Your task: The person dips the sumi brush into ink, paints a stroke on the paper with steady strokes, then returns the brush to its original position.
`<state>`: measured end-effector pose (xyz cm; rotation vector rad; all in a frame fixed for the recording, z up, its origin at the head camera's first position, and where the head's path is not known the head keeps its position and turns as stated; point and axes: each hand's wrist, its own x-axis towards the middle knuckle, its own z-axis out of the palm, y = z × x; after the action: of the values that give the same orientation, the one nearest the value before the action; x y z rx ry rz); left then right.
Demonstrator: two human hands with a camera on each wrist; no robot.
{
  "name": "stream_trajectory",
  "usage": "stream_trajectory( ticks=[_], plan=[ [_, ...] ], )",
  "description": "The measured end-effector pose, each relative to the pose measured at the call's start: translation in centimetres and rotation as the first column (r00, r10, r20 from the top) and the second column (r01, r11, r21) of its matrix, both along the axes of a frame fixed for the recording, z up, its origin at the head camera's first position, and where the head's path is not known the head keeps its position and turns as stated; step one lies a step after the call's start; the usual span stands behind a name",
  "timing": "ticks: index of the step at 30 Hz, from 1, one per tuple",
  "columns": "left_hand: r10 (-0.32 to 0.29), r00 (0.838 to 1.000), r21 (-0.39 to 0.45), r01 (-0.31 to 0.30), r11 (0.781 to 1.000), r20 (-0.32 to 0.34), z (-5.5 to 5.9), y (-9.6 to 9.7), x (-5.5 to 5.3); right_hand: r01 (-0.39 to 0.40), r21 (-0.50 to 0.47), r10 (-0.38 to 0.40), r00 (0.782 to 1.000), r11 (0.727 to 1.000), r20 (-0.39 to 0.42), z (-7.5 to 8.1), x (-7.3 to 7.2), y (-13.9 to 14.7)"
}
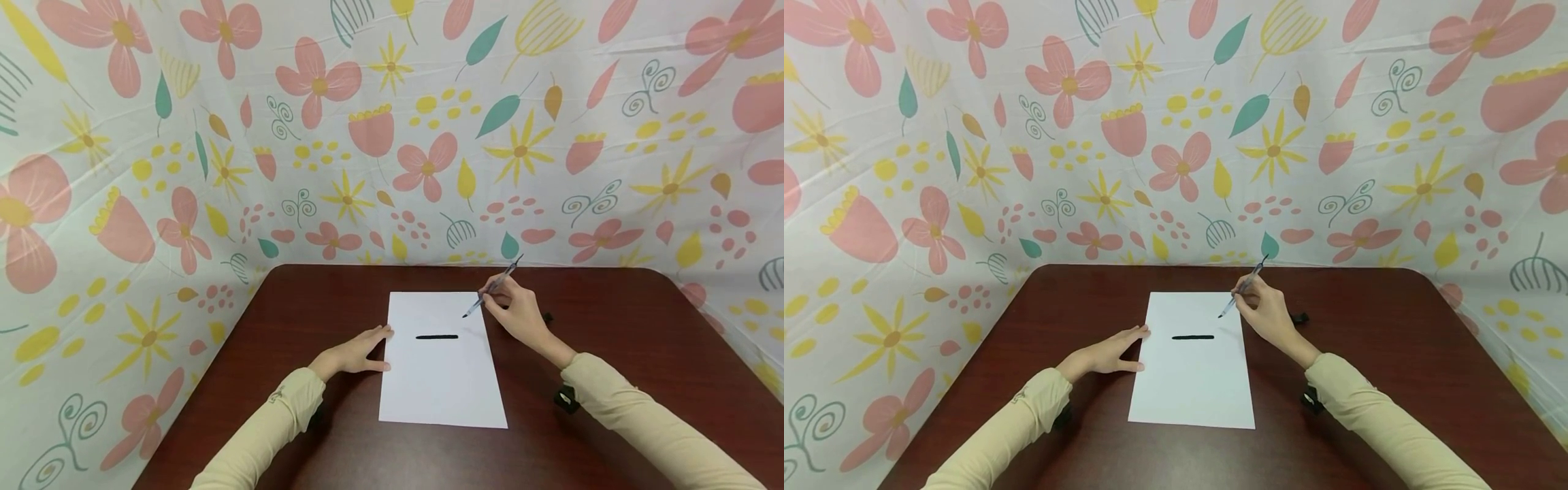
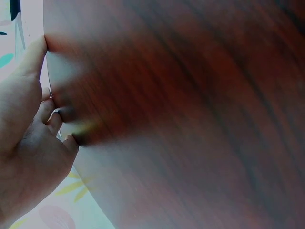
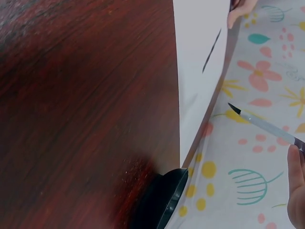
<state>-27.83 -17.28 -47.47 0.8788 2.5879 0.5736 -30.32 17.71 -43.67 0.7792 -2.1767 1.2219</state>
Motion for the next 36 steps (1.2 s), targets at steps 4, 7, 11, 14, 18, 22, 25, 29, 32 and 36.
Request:
stream_trajectory(
  ticks=[4,7,11,14,18,22,25,29,32,36],
  plan=[
    [0.002,1.0,0.001,-0.002,1.0,0.001,0.0,0.0,0.0,0.004,0.006,-0.004,1.0,1.0,-0.011,0.0,0.0,0.3],
    [0.001,1.0,-0.002,-0.001,1.0,-0.004,-0.1,0.0,0.0,0.012,0.014,-0.011,1.0,1.0,-0.024,0.1,0.0,0.4],
    [0.005,1.0,-0.004,-0.005,1.0,-0.011,-0.3,-0.1,0.0,0.018,0.014,-0.018,0.999,1.0,-0.047,0.3,0.1,0.4],
    [0.005,1.0,-0.003,-0.005,1.0,-0.012,-0.3,-0.1,0.0,0.024,0.016,-0.023,0.998,1.0,-0.06,0.6,0.4,0.2],
    [0.0,1.0,0.003,0.0,1.0,-0.008,-0.2,0.0,0.1,0.039,0.029,-0.036,0.996,0.999,-0.077,0.7,0.6,0.3],
    [-0.006,1.0,0.003,0.006,1.0,-0.013,-0.2,0.0,0.1,0.042,0.043,-0.038,0.994,0.998,-0.104,0.5,0.2,0.7],
    [-0.008,1.0,0.005,0.008,1.0,-0.015,-0.2,0.0,0.1,0.034,0.051,-0.027,0.992,0.998,-0.127,0.4,0.0,1.0],
    [-0.007,1.0,0.007,0.007,1.0,-0.016,-0.3,0.0,0.0,0.038,0.071,-0.027,0.988,0.997,-0.152,0.3,-0.2,1.3],
    [-0.004,1.0,0.009,0.004,1.0,-0.016,-0.3,0.0,0.0,0.056,0.089,-0.04,0.984,0.994,-0.172,0.3,-0.2,1.4],
    [0.0,1.0,0.01,0.0,1.0,-0.013,-0.3,0.0,0.0,0.081,0.119,-0.056,0.979,0.99,-0.198,0.2,-0.2,1.5]
  ],
)
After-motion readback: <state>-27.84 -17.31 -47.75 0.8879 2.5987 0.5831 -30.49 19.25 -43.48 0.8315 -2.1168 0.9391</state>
